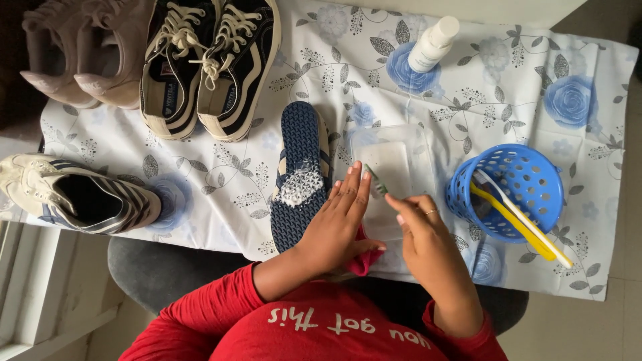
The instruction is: The person scrubs a blue shoe insole with a green brush and white cleaning solution, then wipes the insole with a pink cloth. Several pairs of shoes and cleaning supplies are visible on the table.
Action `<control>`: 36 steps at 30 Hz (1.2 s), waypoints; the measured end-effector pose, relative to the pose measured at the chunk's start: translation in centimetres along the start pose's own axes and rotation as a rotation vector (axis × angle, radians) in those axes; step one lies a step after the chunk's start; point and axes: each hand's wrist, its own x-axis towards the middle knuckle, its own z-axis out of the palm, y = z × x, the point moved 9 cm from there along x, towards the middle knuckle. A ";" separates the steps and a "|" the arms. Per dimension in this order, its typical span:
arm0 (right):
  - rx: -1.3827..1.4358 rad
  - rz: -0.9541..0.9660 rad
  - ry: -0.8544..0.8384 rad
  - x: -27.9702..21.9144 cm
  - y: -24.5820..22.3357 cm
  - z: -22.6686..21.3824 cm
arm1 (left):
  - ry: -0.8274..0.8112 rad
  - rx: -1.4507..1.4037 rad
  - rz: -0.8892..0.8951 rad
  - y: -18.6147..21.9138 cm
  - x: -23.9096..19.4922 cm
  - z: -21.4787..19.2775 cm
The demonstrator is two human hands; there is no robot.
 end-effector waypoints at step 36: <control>0.093 -0.028 -0.152 -2.1 -1.3 3.4 | -0.107 -0.135 -0.050 -0.9 0.1 0.6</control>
